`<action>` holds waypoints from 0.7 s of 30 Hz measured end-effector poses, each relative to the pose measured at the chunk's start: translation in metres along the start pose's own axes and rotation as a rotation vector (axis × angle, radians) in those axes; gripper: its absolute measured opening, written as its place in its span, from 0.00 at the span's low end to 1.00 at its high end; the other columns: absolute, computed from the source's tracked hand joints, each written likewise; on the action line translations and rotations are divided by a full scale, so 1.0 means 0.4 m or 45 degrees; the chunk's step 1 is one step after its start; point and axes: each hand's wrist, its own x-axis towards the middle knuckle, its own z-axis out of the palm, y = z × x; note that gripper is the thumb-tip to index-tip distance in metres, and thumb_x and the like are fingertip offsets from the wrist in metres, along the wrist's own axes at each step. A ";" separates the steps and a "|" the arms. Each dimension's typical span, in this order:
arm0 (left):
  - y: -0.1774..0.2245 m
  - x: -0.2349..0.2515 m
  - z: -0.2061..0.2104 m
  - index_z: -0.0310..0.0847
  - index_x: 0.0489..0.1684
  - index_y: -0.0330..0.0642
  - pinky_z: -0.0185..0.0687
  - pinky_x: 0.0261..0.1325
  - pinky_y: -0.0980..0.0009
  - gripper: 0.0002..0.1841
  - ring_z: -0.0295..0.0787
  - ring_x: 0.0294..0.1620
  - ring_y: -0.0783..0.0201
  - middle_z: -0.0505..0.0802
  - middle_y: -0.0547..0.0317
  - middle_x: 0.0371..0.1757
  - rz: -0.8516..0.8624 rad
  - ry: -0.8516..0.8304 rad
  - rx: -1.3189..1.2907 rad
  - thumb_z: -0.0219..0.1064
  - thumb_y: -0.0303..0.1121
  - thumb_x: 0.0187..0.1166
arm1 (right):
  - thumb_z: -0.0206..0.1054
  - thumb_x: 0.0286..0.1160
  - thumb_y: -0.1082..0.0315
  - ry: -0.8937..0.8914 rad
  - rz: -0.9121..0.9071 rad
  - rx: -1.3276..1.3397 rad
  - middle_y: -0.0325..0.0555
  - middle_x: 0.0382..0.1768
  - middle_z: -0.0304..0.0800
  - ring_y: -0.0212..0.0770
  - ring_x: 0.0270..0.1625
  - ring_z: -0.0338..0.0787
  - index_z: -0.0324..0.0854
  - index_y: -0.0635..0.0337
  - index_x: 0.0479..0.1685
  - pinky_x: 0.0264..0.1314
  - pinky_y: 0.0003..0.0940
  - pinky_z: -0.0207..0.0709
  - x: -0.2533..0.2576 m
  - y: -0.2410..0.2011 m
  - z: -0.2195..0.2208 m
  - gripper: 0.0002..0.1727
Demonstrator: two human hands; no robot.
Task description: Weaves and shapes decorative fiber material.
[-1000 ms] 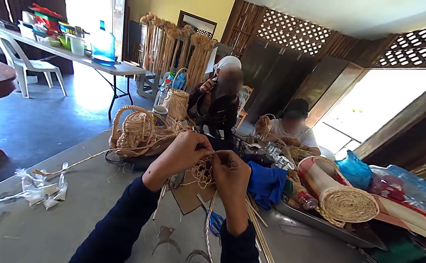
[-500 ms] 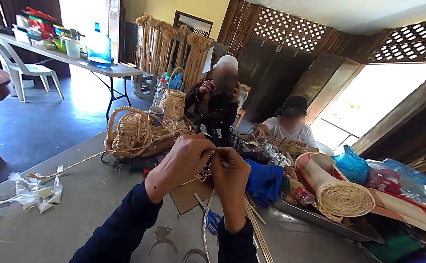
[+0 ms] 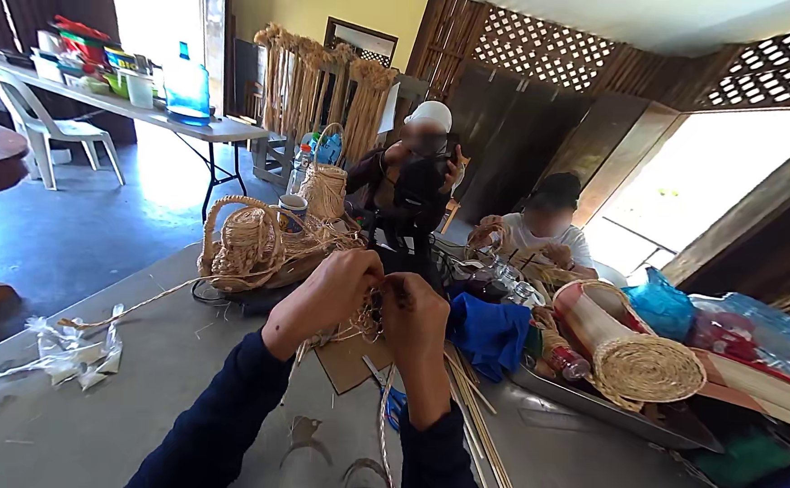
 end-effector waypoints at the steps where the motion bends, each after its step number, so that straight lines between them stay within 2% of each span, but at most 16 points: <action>1: -0.006 0.003 -0.010 0.87 0.47 0.33 0.83 0.54 0.61 0.08 0.87 0.44 0.61 0.91 0.51 0.43 -0.062 -0.057 -0.054 0.61 0.24 0.86 | 0.69 0.66 0.78 -0.014 -0.008 0.003 0.52 0.31 0.93 0.41 0.34 0.94 0.91 0.68 0.35 0.40 0.32 0.88 -0.002 0.002 0.006 0.05; 3: -0.025 0.007 -0.025 0.87 0.45 0.35 0.82 0.51 0.69 0.07 0.85 0.41 0.69 0.90 0.56 0.40 -0.142 -0.148 -0.204 0.63 0.25 0.86 | 0.68 0.67 0.78 -0.021 0.001 0.036 0.51 0.31 0.93 0.39 0.33 0.93 0.91 0.68 0.34 0.39 0.30 0.87 -0.006 0.005 0.014 0.06; 6: -0.062 0.014 -0.025 0.87 0.38 0.37 0.78 0.41 0.79 0.05 0.81 0.32 0.78 0.88 0.65 0.32 -0.184 -0.187 -0.526 0.65 0.25 0.84 | 0.69 0.66 0.75 0.021 0.051 0.076 0.47 0.30 0.91 0.32 0.30 0.90 0.89 0.65 0.32 0.36 0.24 0.84 -0.004 0.009 0.015 0.04; 10: -0.056 0.024 -0.003 0.86 0.35 0.37 0.80 0.41 0.80 0.06 0.83 0.31 0.77 0.88 0.67 0.29 -0.259 -0.138 -0.815 0.64 0.22 0.83 | 0.67 0.64 0.76 0.075 0.106 0.049 0.46 0.27 0.90 0.30 0.27 0.87 0.88 0.66 0.31 0.32 0.22 0.80 -0.001 0.003 0.010 0.04; 13: -0.034 0.021 0.003 0.86 0.37 0.35 0.80 0.42 0.81 0.06 0.82 0.32 0.78 0.88 0.66 0.31 -0.300 -0.094 -0.807 0.64 0.22 0.83 | 0.65 0.69 0.78 -0.002 0.170 0.141 0.48 0.31 0.92 0.29 0.32 0.89 0.90 0.67 0.36 0.38 0.21 0.81 0.001 -0.001 -0.002 0.07; 16: -0.025 0.017 0.004 0.86 0.37 0.35 0.80 0.42 0.81 0.05 0.83 0.32 0.78 0.87 0.66 0.30 -0.297 -0.043 -0.801 0.65 0.23 0.83 | 0.68 0.68 0.75 0.073 0.228 0.151 0.42 0.27 0.91 0.23 0.27 0.87 0.88 0.64 0.33 0.33 0.16 0.79 0.002 -0.004 -0.003 0.04; 18: -0.021 0.016 0.004 0.87 0.37 0.35 0.80 0.43 0.80 0.05 0.83 0.33 0.78 0.88 0.65 0.31 -0.300 -0.021 -0.797 0.65 0.23 0.83 | 0.71 0.66 0.73 0.109 0.246 0.068 0.41 0.26 0.89 0.25 0.27 0.86 0.87 0.63 0.31 0.31 0.19 0.78 0.001 -0.008 -0.002 0.02; 21: -0.017 0.016 0.004 0.86 0.38 0.35 0.82 0.44 0.80 0.05 0.84 0.34 0.77 0.88 0.64 0.32 -0.315 -0.004 -0.792 0.65 0.23 0.83 | 0.68 0.68 0.75 0.073 0.203 0.066 0.45 0.28 0.90 0.28 0.28 0.87 0.89 0.66 0.33 0.34 0.20 0.80 -0.001 -0.010 0.002 0.05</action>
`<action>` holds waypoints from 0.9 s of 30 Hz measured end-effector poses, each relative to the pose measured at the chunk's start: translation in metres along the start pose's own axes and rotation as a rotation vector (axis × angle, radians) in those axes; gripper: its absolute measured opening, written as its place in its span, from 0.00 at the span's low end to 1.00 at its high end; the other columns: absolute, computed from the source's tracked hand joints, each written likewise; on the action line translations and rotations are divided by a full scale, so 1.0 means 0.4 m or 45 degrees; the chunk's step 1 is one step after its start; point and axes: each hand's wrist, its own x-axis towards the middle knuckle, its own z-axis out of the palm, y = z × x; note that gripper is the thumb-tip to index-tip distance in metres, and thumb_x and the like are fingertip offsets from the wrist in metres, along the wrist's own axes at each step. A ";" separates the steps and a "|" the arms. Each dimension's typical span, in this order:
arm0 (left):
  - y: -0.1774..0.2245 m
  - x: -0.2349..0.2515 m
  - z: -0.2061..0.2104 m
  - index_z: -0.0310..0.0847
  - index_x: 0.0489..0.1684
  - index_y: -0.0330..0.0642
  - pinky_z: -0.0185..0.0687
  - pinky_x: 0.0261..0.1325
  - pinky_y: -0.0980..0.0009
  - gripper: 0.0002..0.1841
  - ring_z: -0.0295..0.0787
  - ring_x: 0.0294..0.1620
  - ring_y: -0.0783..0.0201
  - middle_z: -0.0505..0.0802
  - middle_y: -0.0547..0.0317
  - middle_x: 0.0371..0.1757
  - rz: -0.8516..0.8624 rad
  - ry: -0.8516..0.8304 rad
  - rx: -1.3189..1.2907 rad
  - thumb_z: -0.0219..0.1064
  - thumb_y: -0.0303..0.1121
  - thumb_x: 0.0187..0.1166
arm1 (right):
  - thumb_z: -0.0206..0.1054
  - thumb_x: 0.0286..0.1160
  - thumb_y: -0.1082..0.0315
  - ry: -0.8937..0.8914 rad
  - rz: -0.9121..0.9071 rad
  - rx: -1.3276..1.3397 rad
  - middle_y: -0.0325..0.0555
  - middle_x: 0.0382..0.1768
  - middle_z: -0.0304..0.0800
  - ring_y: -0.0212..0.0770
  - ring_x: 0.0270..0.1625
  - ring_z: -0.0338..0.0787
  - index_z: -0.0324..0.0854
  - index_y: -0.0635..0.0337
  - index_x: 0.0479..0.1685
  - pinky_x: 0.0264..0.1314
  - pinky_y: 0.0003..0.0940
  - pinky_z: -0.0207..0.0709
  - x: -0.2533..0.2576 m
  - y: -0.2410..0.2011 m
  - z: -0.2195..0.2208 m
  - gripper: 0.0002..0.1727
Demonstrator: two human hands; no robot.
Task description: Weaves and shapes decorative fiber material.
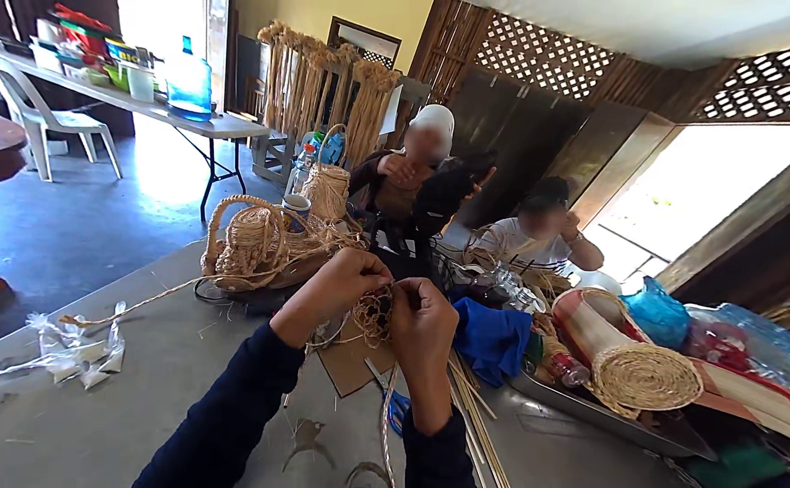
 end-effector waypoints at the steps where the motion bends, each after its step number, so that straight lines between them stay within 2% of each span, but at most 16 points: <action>1: 0.000 0.000 0.001 0.86 0.39 0.34 0.81 0.45 0.79 0.05 0.84 0.35 0.77 0.88 0.63 0.33 -0.004 0.008 0.015 0.65 0.23 0.83 | 0.67 0.69 0.76 -0.028 -0.008 0.021 0.46 0.29 0.91 0.29 0.30 0.88 0.89 0.67 0.34 0.35 0.20 0.81 0.000 0.000 -0.001 0.06; 6: 0.014 0.000 0.011 0.86 0.43 0.34 0.82 0.45 0.77 0.05 0.85 0.37 0.75 0.90 0.59 0.37 -0.041 0.080 0.140 0.65 0.26 0.85 | 0.65 0.72 0.77 -0.167 0.013 0.178 0.51 0.35 0.94 0.30 0.36 0.91 0.91 0.69 0.40 0.44 0.21 0.83 0.010 0.012 -0.019 0.09; 9: 0.011 -0.002 0.013 0.87 0.44 0.35 0.82 0.46 0.75 0.05 0.85 0.38 0.73 0.89 0.58 0.39 -0.033 0.095 0.229 0.65 0.26 0.85 | 0.67 0.70 0.78 -0.179 0.014 0.186 0.52 0.34 0.94 0.33 0.36 0.93 0.92 0.70 0.38 0.43 0.25 0.85 0.012 0.013 -0.020 0.08; 14: -0.001 0.004 0.021 0.87 0.41 0.36 0.82 0.45 0.73 0.05 0.85 0.36 0.72 0.90 0.59 0.35 0.039 0.113 0.367 0.66 0.27 0.84 | 0.69 0.70 0.77 -0.217 0.034 0.160 0.51 0.33 0.94 0.37 0.36 0.93 0.92 0.68 0.37 0.44 0.30 0.86 0.015 0.023 -0.026 0.07; 17: 0.001 0.005 0.026 0.88 0.40 0.37 0.81 0.44 0.70 0.05 0.84 0.35 0.70 0.90 0.59 0.34 0.029 0.143 0.430 0.67 0.27 0.84 | 0.69 0.69 0.77 -0.193 0.037 0.161 0.50 0.31 0.94 0.35 0.34 0.93 0.92 0.67 0.36 0.42 0.29 0.86 0.014 0.033 -0.016 0.06; 21: -0.010 0.008 0.012 0.89 0.40 0.38 0.85 0.46 0.71 0.03 0.87 0.36 0.71 0.92 0.59 0.35 0.065 0.129 0.453 0.69 0.26 0.82 | 0.69 0.65 0.75 -0.148 -0.009 0.124 0.49 0.29 0.93 0.38 0.32 0.93 0.91 0.67 0.33 0.38 0.34 0.87 0.004 0.040 0.003 0.06; 24: -0.010 0.012 0.021 0.92 0.38 0.40 0.85 0.48 0.65 0.02 0.88 0.38 0.68 0.93 0.59 0.36 0.107 0.196 0.542 0.73 0.25 0.78 | 0.71 0.64 0.75 -0.097 0.014 0.054 0.49 0.28 0.92 0.41 0.31 0.92 0.91 0.67 0.31 0.36 0.39 0.86 0.000 0.034 0.010 0.04; 27: -0.001 0.009 0.035 0.93 0.36 0.41 0.84 0.49 0.62 0.02 0.89 0.38 0.66 0.94 0.57 0.35 0.092 0.247 0.605 0.75 0.25 0.76 | 0.71 0.63 0.75 -0.093 0.075 0.051 0.47 0.26 0.92 0.39 0.29 0.91 0.91 0.66 0.30 0.33 0.38 0.84 0.000 0.034 0.012 0.04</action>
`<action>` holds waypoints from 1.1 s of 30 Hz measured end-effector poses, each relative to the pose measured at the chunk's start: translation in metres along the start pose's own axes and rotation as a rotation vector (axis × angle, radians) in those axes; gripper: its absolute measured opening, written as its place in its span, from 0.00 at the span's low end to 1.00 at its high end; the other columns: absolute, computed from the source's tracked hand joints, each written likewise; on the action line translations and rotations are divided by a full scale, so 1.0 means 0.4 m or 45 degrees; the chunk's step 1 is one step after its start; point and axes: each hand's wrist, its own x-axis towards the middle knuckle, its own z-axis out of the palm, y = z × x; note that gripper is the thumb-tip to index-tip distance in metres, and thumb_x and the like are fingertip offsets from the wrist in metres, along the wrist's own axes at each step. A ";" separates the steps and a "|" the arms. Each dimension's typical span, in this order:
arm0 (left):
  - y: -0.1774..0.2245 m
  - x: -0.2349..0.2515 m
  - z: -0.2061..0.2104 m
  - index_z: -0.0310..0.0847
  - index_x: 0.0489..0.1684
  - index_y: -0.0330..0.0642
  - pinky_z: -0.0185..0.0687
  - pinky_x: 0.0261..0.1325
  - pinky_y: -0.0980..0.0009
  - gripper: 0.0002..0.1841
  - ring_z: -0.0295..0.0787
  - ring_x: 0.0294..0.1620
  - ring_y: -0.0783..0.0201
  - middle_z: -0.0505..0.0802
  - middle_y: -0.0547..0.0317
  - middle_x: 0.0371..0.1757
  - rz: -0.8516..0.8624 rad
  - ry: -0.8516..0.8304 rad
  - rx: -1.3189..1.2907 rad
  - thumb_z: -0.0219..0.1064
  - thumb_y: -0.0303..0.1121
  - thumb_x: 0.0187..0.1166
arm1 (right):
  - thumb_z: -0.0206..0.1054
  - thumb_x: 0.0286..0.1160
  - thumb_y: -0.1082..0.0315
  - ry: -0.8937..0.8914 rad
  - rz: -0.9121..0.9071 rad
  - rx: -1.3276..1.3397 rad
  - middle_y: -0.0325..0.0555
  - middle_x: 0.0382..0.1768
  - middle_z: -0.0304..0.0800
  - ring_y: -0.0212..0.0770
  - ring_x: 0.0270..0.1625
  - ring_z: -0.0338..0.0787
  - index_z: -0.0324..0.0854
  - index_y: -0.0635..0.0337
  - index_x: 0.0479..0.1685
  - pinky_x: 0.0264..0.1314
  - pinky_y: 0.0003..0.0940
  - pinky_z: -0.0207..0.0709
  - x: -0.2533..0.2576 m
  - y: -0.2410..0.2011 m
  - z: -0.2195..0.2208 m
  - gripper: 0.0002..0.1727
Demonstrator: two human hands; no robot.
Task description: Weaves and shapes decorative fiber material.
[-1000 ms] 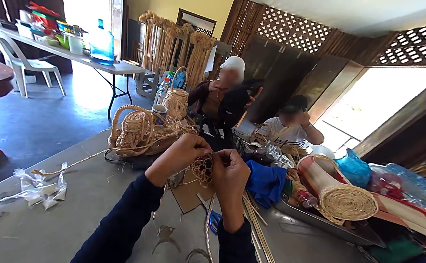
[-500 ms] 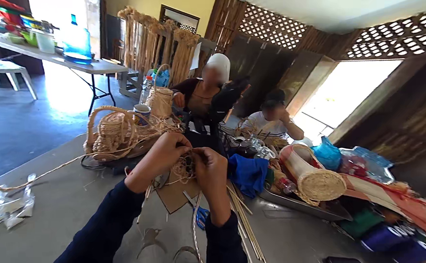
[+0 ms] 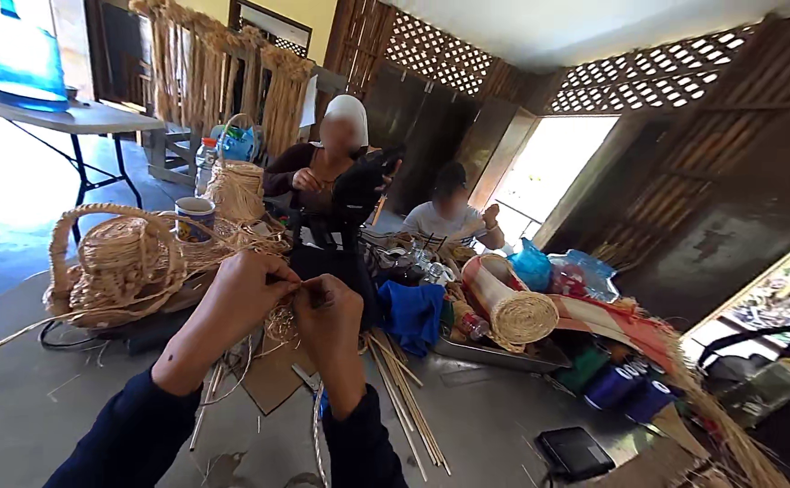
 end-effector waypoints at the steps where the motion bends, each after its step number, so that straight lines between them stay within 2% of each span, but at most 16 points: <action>1: 0.000 -0.001 0.000 0.93 0.36 0.41 0.84 0.50 0.61 0.02 0.89 0.38 0.66 0.94 0.57 0.36 0.003 -0.013 0.009 0.75 0.25 0.76 | 0.71 0.62 0.75 -0.009 0.008 0.000 0.47 0.26 0.91 0.39 0.28 0.91 0.90 0.66 0.29 0.32 0.38 0.84 0.001 0.001 -0.002 0.03; 5: -0.005 -0.006 0.002 0.90 0.39 0.40 0.86 0.48 0.60 0.04 0.90 0.38 0.65 0.93 0.57 0.36 0.067 -0.062 0.072 0.74 0.22 0.73 | 0.71 0.61 0.75 0.000 -0.019 -0.024 0.46 0.24 0.90 0.38 0.27 0.89 0.90 0.65 0.27 0.30 0.37 0.82 0.002 0.001 0.000 0.03; 7: -0.009 -0.011 0.014 0.90 0.39 0.40 0.85 0.46 0.57 0.04 0.90 0.37 0.62 0.93 0.56 0.34 0.135 -0.001 0.089 0.73 0.21 0.73 | 0.71 0.61 0.75 0.028 -0.051 -0.047 0.46 0.24 0.90 0.37 0.26 0.89 0.90 0.65 0.27 0.29 0.36 0.82 0.003 -0.002 -0.005 0.03; 12: -0.003 -0.019 0.025 0.91 0.36 0.42 0.84 0.43 0.60 0.04 0.89 0.35 0.65 0.93 0.58 0.33 0.244 0.116 0.088 0.72 0.22 0.74 | 0.71 0.62 0.74 0.016 -0.004 0.033 0.44 0.23 0.90 0.33 0.25 0.87 0.90 0.64 0.28 0.29 0.30 0.80 0.011 -0.007 -0.032 0.04; 16: -0.004 -0.026 0.014 0.93 0.37 0.38 0.86 0.49 0.50 0.05 0.93 0.41 0.56 0.95 0.51 0.37 0.340 0.070 0.159 0.69 0.22 0.74 | 0.72 0.61 0.74 -0.049 0.002 0.072 0.45 0.24 0.90 0.33 0.26 0.89 0.90 0.65 0.27 0.31 0.32 0.82 0.011 -0.006 -0.039 0.03; 18: -0.006 -0.028 0.012 0.93 0.38 0.35 0.86 0.52 0.48 0.07 0.93 0.44 0.51 0.95 0.47 0.39 0.401 0.056 0.204 0.67 0.22 0.75 | 0.73 0.61 0.74 -0.085 0.035 0.155 0.44 0.26 0.90 0.30 0.27 0.88 0.90 0.65 0.27 0.32 0.26 0.83 0.014 -0.002 -0.043 0.03; 21: -0.014 -0.022 0.014 0.93 0.37 0.35 0.87 0.51 0.51 0.07 0.93 0.43 0.51 0.95 0.47 0.39 0.483 0.055 0.210 0.67 0.22 0.74 | 0.75 0.57 0.75 -0.061 0.049 0.235 0.44 0.29 0.87 0.25 0.31 0.85 0.89 0.65 0.25 0.34 0.17 0.79 0.019 0.001 -0.050 0.02; 26: -0.014 -0.016 -0.016 0.94 0.39 0.37 0.86 0.51 0.59 0.07 0.92 0.42 0.60 0.95 0.52 0.39 0.384 -0.042 0.127 0.68 0.23 0.76 | 0.73 0.56 0.76 -0.036 0.034 0.329 0.41 0.29 0.84 0.20 0.30 0.83 0.88 0.65 0.23 0.33 0.12 0.76 0.018 -0.003 -0.036 0.01; 29: -0.009 -0.017 -0.017 0.94 0.38 0.36 0.85 0.52 0.58 0.07 0.92 0.43 0.58 0.95 0.50 0.39 0.405 -0.092 0.170 0.67 0.23 0.76 | 0.73 0.56 0.75 -0.139 0.079 0.373 0.38 0.28 0.84 0.19 0.29 0.82 0.87 0.63 0.23 0.33 0.13 0.76 0.023 0.008 -0.048 0.01; 33: 0.001 -0.024 -0.003 0.93 0.37 0.34 0.85 0.49 0.55 0.08 0.91 0.42 0.54 0.93 0.47 0.37 0.573 -0.164 0.207 0.65 0.22 0.76 | 0.66 0.61 0.78 -0.449 0.434 0.577 0.30 0.18 0.83 0.20 0.23 0.80 0.84 0.57 0.20 0.29 0.18 0.73 0.038 0.004 -0.107 0.08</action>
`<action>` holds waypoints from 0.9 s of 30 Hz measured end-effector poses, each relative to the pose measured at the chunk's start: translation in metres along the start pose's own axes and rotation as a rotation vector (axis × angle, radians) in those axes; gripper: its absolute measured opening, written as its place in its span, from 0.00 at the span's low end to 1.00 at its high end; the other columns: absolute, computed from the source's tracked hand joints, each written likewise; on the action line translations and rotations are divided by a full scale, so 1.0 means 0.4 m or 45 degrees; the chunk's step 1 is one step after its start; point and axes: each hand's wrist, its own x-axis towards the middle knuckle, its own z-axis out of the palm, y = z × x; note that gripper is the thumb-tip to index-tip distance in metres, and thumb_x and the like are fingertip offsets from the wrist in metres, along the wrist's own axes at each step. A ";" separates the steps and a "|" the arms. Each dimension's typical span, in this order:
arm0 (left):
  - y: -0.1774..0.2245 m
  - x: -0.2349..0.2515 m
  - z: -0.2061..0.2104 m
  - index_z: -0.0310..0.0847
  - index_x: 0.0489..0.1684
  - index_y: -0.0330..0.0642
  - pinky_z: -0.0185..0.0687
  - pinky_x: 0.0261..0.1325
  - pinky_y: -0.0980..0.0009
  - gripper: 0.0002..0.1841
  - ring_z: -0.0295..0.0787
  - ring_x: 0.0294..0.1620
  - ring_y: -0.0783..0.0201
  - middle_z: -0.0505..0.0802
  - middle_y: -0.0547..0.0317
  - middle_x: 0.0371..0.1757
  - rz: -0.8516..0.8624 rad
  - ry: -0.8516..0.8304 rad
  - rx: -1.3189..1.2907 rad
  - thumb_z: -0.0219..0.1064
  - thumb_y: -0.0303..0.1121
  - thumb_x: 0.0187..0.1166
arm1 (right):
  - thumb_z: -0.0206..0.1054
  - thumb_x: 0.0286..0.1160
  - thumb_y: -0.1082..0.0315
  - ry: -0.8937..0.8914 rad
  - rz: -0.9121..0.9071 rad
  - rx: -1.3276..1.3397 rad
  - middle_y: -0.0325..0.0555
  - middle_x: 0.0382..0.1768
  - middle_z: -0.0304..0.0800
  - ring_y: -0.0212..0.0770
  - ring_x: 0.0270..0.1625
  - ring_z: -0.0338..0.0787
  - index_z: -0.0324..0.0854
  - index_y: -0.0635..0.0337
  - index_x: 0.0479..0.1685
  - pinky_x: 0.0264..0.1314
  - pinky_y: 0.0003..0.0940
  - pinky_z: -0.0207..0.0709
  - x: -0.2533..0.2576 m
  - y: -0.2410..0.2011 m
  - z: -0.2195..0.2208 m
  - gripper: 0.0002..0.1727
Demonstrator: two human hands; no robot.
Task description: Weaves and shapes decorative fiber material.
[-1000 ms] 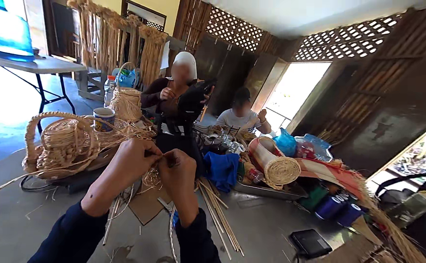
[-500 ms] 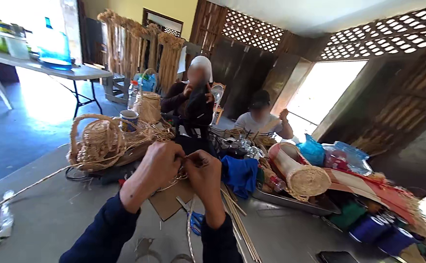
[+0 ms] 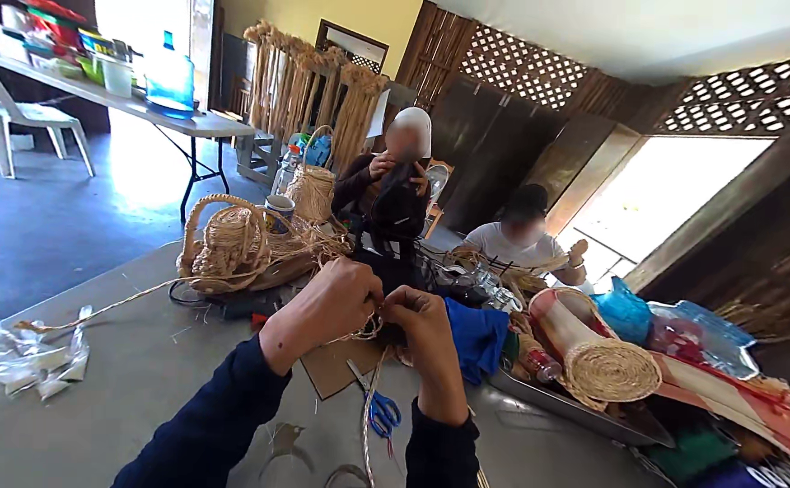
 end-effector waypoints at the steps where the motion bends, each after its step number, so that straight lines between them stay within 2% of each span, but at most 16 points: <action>1: 0.002 0.000 0.004 0.93 0.37 0.34 0.85 0.50 0.56 0.08 0.91 0.42 0.54 0.93 0.47 0.36 0.052 -0.003 -0.004 0.65 0.22 0.76 | 0.62 0.62 0.78 -0.024 0.067 0.112 0.29 0.16 0.81 0.20 0.22 0.78 0.83 0.55 0.18 0.28 0.18 0.71 -0.002 -0.002 -0.007 0.11; 4: -0.010 -0.002 0.007 0.93 0.38 0.35 0.86 0.48 0.60 0.08 0.91 0.40 0.58 0.93 0.50 0.36 0.115 0.027 -0.046 0.65 0.23 0.77 | 0.56 0.66 0.79 -0.017 0.137 0.282 0.30 0.18 0.82 0.20 0.24 0.80 0.80 0.55 0.18 0.30 0.17 0.74 -0.003 -0.006 -0.008 0.14; 7: -0.018 0.000 -0.003 0.92 0.39 0.35 0.85 0.50 0.60 0.08 0.91 0.42 0.59 0.93 0.50 0.38 0.026 0.067 -0.087 0.65 0.24 0.79 | 0.60 0.68 0.79 0.108 0.037 0.227 0.31 0.19 0.83 0.22 0.26 0.82 0.83 0.60 0.24 0.34 0.18 0.76 -0.001 -0.013 0.026 0.10; 9: -0.017 -0.002 -0.009 0.92 0.39 0.36 0.86 0.48 0.63 0.07 0.91 0.40 0.62 0.94 0.52 0.37 -0.037 0.132 -0.117 0.67 0.24 0.77 | 0.67 0.69 0.76 0.170 -0.087 0.150 0.32 0.22 0.84 0.21 0.27 0.82 0.83 0.62 0.28 0.34 0.17 0.77 0.000 -0.004 0.049 0.04; 11: -0.015 -0.004 -0.021 0.92 0.39 0.36 0.85 0.47 0.66 0.05 0.90 0.38 0.65 0.94 0.54 0.37 -0.094 0.143 -0.165 0.69 0.24 0.76 | 0.75 0.65 0.73 0.192 -0.230 0.062 0.32 0.26 0.84 0.20 0.29 0.82 0.83 0.61 0.29 0.34 0.14 0.76 0.004 0.007 0.061 0.05; 14: -0.011 -0.007 -0.039 0.93 0.39 0.38 0.84 0.46 0.72 0.05 0.89 0.38 0.71 0.94 0.58 0.37 -0.142 0.126 -0.200 0.69 0.25 0.77 | 0.74 0.65 0.77 0.169 -0.338 0.102 0.36 0.29 0.89 0.22 0.33 0.86 0.86 0.63 0.28 0.39 0.16 0.81 0.009 0.019 0.052 0.03; 15: -0.010 -0.008 -0.044 0.93 0.39 0.39 0.84 0.47 0.71 0.05 0.89 0.38 0.71 0.94 0.58 0.37 -0.157 0.116 -0.190 0.69 0.25 0.78 | 0.74 0.65 0.78 0.153 -0.342 0.092 0.36 0.29 0.89 0.22 0.33 0.86 0.87 0.63 0.28 0.39 0.16 0.81 0.009 0.021 0.046 0.03; 17: -0.008 -0.008 -0.042 0.93 0.39 0.37 0.85 0.49 0.63 0.07 0.91 0.40 0.63 0.95 0.53 0.38 -0.177 0.097 -0.131 0.67 0.24 0.78 | 0.74 0.66 0.77 0.132 -0.304 0.077 0.36 0.29 0.88 0.21 0.32 0.85 0.87 0.63 0.26 0.38 0.16 0.80 0.009 0.021 0.042 0.04; 19: -0.005 -0.005 -0.033 0.92 0.39 0.35 0.85 0.51 0.57 0.08 0.92 0.43 0.56 0.94 0.49 0.39 -0.152 0.062 -0.077 0.64 0.23 0.79 | 0.73 0.63 0.79 0.189 -0.231 0.154 0.34 0.24 0.86 0.21 0.28 0.83 0.84 0.61 0.24 0.34 0.16 0.78 0.010 0.022 0.052 0.06; 22: 0.008 0.000 -0.033 0.91 0.40 0.34 0.84 0.52 0.55 0.09 0.91 0.44 0.55 0.94 0.48 0.39 -0.222 -0.008 -0.050 0.63 0.24 0.80 | 0.71 0.60 0.82 0.260 -0.193 0.270 0.34 0.21 0.85 0.22 0.26 0.82 0.84 0.61 0.23 0.32 0.16 0.77 0.009 0.026 0.068 0.07; 27: 0.004 -0.004 -0.053 0.93 0.38 0.37 0.84 0.50 0.50 0.07 0.91 0.43 0.54 0.94 0.50 0.37 -0.361 -0.051 -0.041 0.67 0.24 0.78 | 0.73 0.56 0.80 0.333 -0.360 0.117 0.36 0.26 0.87 0.22 0.29 0.84 0.84 0.63 0.24 0.33 0.16 0.80 0.003 0.032 0.105 0.04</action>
